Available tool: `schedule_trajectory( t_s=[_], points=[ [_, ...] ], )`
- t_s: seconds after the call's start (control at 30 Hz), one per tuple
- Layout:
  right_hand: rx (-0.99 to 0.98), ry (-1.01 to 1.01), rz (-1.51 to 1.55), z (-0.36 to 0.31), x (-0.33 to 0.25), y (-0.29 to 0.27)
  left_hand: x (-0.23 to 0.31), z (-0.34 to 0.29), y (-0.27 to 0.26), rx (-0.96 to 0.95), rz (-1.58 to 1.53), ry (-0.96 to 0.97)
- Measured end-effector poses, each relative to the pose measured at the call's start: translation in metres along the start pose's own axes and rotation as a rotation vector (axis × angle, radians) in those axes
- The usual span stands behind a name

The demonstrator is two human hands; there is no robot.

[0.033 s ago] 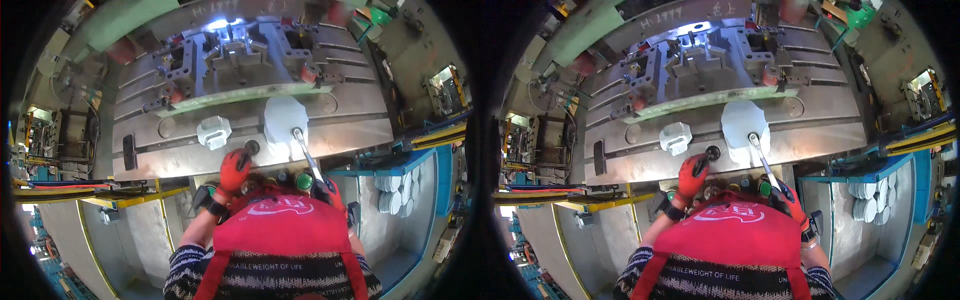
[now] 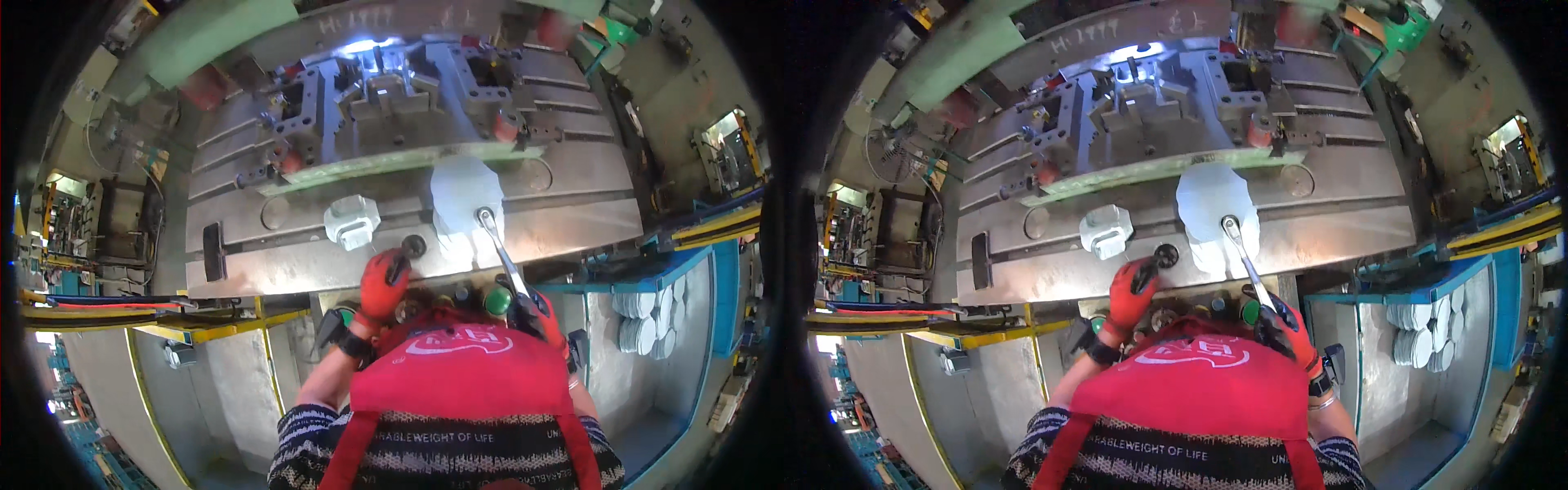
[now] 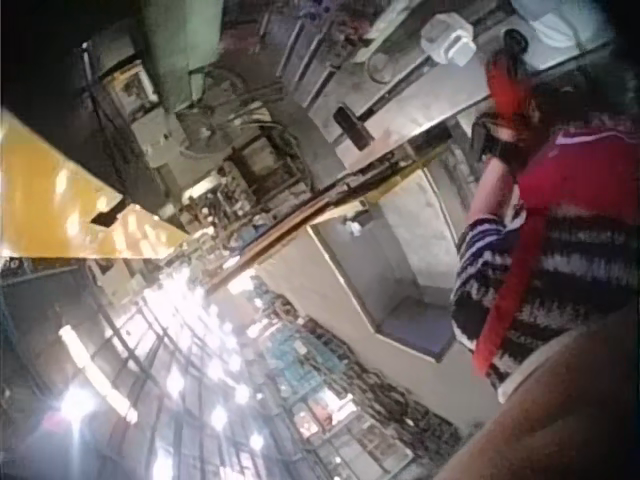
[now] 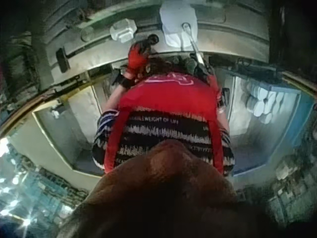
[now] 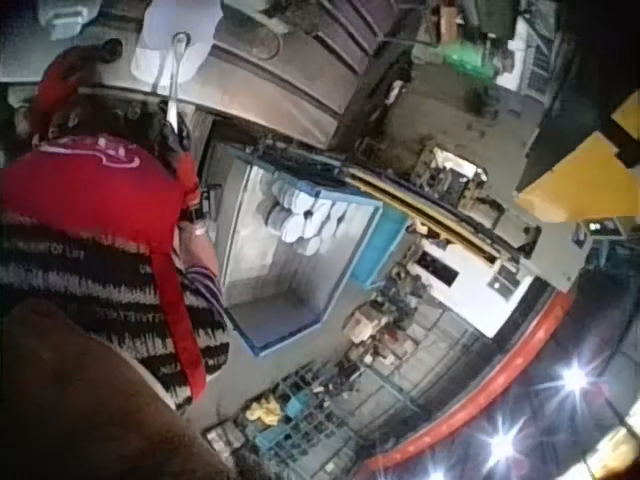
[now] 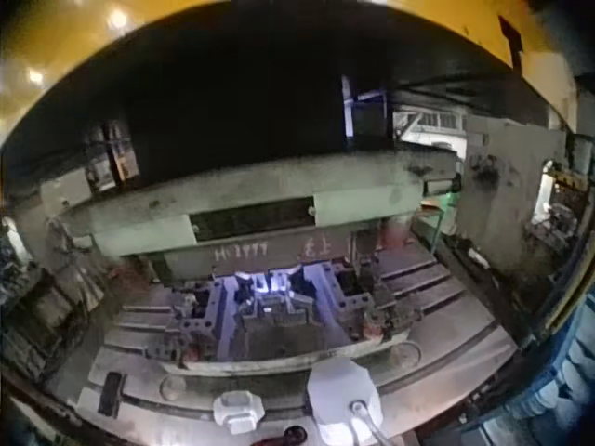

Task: Operating a hydraulic metal press to shape flat metal pieces into formed parts.

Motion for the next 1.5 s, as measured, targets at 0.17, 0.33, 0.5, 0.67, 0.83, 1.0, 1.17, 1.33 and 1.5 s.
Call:
schedule_trajectory(
  t_s=[0.17, 0.33, 0.5, 0.67, 0.83, 1.0, 1.17, 1.33, 1.5],
  points=[
    [-0.157, -0.066, -0.054, 0.053, -0.040, 0.027, -0.008, -0.007, 0.000, 0.077, -0.095, -0.100],
    [-0.191, -0.119, -0.093, 0.117, -0.089, 0.057, -0.003, -0.003, -0.002, 0.086, -0.062, -0.102],
    [-0.257, -0.202, -0.147, 0.175, -0.115, 0.068, -0.020, -0.007, -0.006, 0.087, -0.071, -0.103],
    [-0.324, -0.289, -0.087, 0.222, -0.115, 0.065, -0.021, -0.008, -0.007, 0.103, -0.121, -0.111],
    [-0.319, -0.335, -0.057, 0.234, -0.120, 0.066, -0.030, -0.008, -0.002, 0.071, -0.101, -0.115],
    [-0.313, -0.224, -0.008, 0.226, -0.125, 0.077, -0.022, -0.005, 0.000, 0.070, -0.140, -0.135],
    [-0.262, -0.276, -0.030, 0.227, -0.122, 0.087, -0.012, -0.006, -0.001, 0.039, -0.150, -0.142],
    [-0.281, -0.215, -0.008, 0.224, -0.116, 0.081, -0.011, -0.011, 0.000, 0.057, -0.101, -0.126],
    [-0.163, -0.187, 0.013, 0.181, -0.101, 0.069, 0.014, -0.007, -0.038, 0.173, -0.123, -0.043]
  ],
)
Point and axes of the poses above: each hand's wrist, its own z-axis towards the middle knuckle, its own y-axis out of the palm, x = y × z, the point moved 5 cm from there along z, towards the middle knuckle, and after that the axes turned 14 degrees about -z, right-handed, at the moved point
